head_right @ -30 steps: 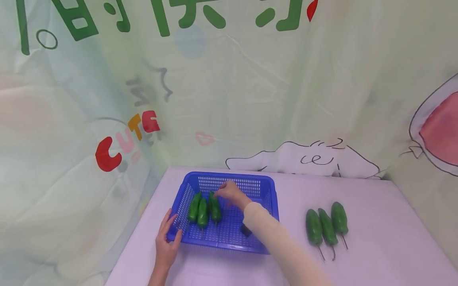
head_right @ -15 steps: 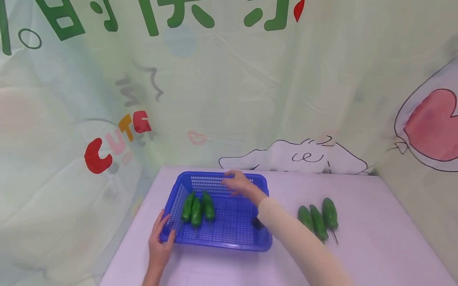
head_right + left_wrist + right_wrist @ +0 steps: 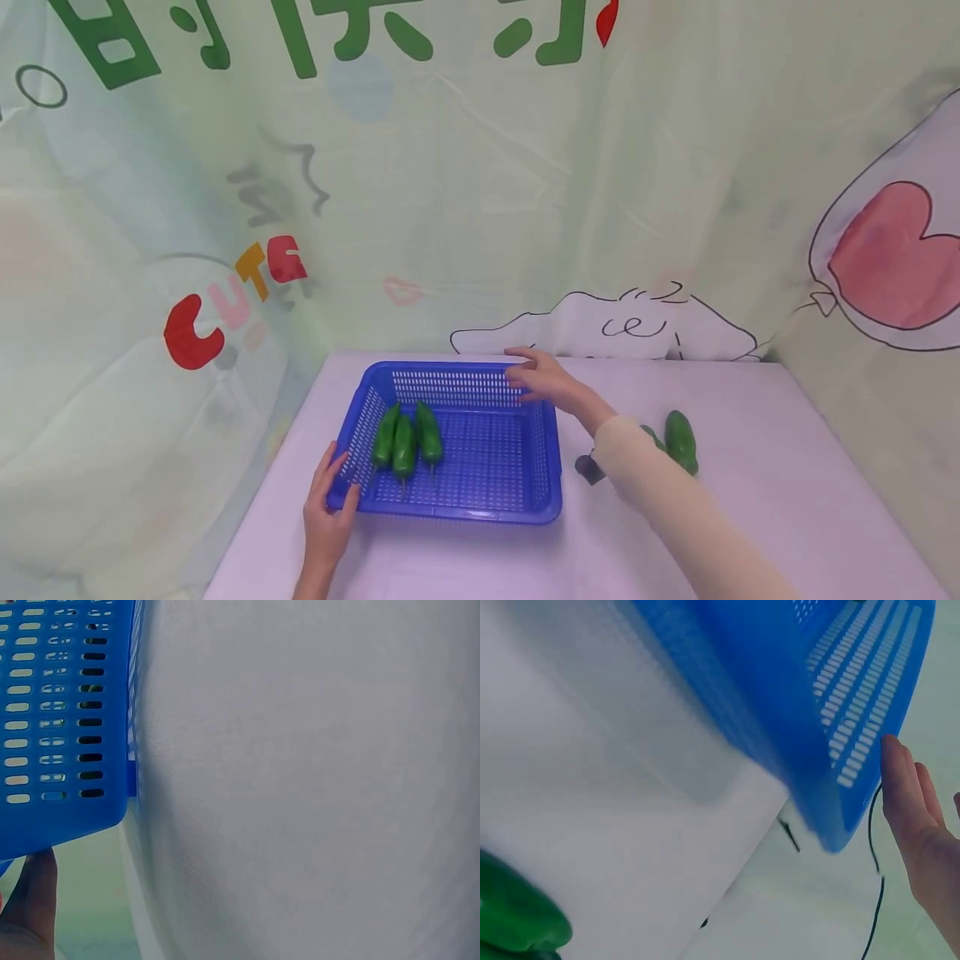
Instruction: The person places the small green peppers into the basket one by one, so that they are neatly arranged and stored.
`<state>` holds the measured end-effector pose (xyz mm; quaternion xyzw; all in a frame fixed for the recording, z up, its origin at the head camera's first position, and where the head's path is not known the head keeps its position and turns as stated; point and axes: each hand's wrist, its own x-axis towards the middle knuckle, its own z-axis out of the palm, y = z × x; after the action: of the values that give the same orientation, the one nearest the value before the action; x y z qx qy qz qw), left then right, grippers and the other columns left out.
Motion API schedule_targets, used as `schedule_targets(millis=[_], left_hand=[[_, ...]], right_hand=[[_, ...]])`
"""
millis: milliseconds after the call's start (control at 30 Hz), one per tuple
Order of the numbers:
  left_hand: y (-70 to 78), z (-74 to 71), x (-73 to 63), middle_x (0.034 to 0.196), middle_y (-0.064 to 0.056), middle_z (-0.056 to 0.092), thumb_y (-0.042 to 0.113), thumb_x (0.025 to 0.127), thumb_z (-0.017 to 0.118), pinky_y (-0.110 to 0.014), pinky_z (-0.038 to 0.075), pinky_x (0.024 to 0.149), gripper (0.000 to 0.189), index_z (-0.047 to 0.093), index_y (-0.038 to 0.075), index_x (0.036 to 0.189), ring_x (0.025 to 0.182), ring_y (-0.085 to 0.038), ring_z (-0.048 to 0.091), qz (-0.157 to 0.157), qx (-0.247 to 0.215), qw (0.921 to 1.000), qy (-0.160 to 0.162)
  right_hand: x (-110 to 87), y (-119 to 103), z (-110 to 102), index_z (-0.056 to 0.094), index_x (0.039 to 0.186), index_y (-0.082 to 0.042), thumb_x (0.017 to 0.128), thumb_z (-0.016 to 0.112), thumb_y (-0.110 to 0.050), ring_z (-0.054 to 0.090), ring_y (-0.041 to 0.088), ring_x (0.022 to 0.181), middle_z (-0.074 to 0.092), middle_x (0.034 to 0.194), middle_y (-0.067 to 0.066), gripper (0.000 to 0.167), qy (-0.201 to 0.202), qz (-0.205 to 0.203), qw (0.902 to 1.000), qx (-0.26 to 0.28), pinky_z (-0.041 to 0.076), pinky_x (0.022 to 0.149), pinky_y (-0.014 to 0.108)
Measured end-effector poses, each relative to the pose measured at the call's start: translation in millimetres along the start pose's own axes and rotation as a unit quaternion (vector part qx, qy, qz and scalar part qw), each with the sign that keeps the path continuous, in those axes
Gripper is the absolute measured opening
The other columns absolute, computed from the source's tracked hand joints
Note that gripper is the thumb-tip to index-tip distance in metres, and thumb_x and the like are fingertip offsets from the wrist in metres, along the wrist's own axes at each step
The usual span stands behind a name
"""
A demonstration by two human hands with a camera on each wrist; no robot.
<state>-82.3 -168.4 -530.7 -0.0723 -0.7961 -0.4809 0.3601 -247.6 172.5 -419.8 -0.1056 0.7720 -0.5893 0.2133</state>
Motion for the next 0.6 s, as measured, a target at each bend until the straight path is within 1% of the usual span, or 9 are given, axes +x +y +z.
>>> schedule_targets(millis=[100, 200, 333, 467, 533, 600], left_hand=[[0.7, -0.4, 0.3, 0.138, -0.036, 0.047, -0.015, 0.075, 0.068, -0.010, 0.028, 0.108, 0.049, 0.059, -0.014, 0.123, 0.123, -0.058, 0.044, -0.001, -0.001, 1.0000, -0.001], [1.5, 0.7, 0.5, 0.138, -0.036, 0.047, -0.015, 0.075, 0.068, -0.010, 0.028, 0.108, 0.049, 0.059, -0.014, 0.124, 0.124, -0.058, 0.044, -0.004, -0.002, 1.0000, -0.003], [2.6, 0.9, 0.3, 0.139, -0.035, 0.047, -0.015, 0.075, 0.068, -0.009, 0.028, 0.108, 0.050, 0.059, -0.014, 0.124, 0.125, -0.057, 0.044, -0.014, -0.002, 0.9999, -0.003], [3.7, 0.5, 0.2, 0.139, -0.034, 0.047, -0.015, 0.076, 0.068, -0.009, 0.028, 0.108, 0.050, 0.059, -0.013, 0.125, 0.126, -0.056, 0.044, -0.022, 0.000, 0.9997, -0.005], [1.6, 0.8, -0.6, 0.140, -0.034, 0.047, -0.015, 0.075, 0.068, -0.009, 0.028, 0.108, 0.050, 0.059, -0.013, 0.125, 0.126, -0.055, 0.044, -0.024, 0.001, 0.9997, -0.005], [-3.8, 2.0, -2.2, 0.140, -0.033, 0.047, -0.016, 0.075, 0.068, -0.009, 0.027, 0.108, 0.050, 0.059, -0.013, 0.125, 0.126, -0.055, 0.043, -0.024, 0.002, 0.9997, -0.003]], right_hand=[[-9.0, 4.1, -16.0, 0.026, 0.153, 0.001, 0.103, 0.048, -0.014, 0.044, 0.052, 0.129, 0.037, 0.145, 0.037, 0.057, 0.003, -0.005, 1.0000, -0.005, 0.044, 0.100, 0.059], [-20.4, 8.3, -32.5, 0.025, 0.153, 0.002, 0.103, 0.047, -0.014, 0.046, 0.051, 0.129, 0.038, 0.144, 0.038, 0.057, 0.015, -0.004, 0.9997, -0.017, 0.046, 0.099, 0.058], [-35.0, 14.4, -52.0, 0.025, 0.153, 0.003, 0.103, 0.048, -0.016, 0.047, 0.051, 0.127, 0.038, 0.144, 0.039, 0.057, 0.032, 0.003, 0.9987, -0.038, 0.048, 0.097, 0.057], [-48.1, 25.3, -72.8, 0.022, 0.153, 0.005, 0.103, 0.046, -0.017, 0.046, 0.051, 0.128, 0.036, 0.144, 0.040, 0.059, 0.043, 0.010, 0.9982, -0.040, 0.048, 0.097, 0.058], [-54.0, 32.2, -82.9, 0.020, 0.153, 0.005, 0.104, 0.045, -0.018, 0.047, 0.050, 0.128, 0.035, 0.145, 0.040, 0.059, 0.047, 0.014, 0.9977, -0.047, 0.048, 0.097, 0.057], [-60.2, 38.6, -92.3, 0.019, 0.153, 0.005, 0.105, 0.044, -0.019, 0.047, 0.050, 0.128, 0.035, 0.145, 0.040, 0.059, 0.048, 0.016, 0.9972, -0.055, 0.049, 0.096, 0.056]])
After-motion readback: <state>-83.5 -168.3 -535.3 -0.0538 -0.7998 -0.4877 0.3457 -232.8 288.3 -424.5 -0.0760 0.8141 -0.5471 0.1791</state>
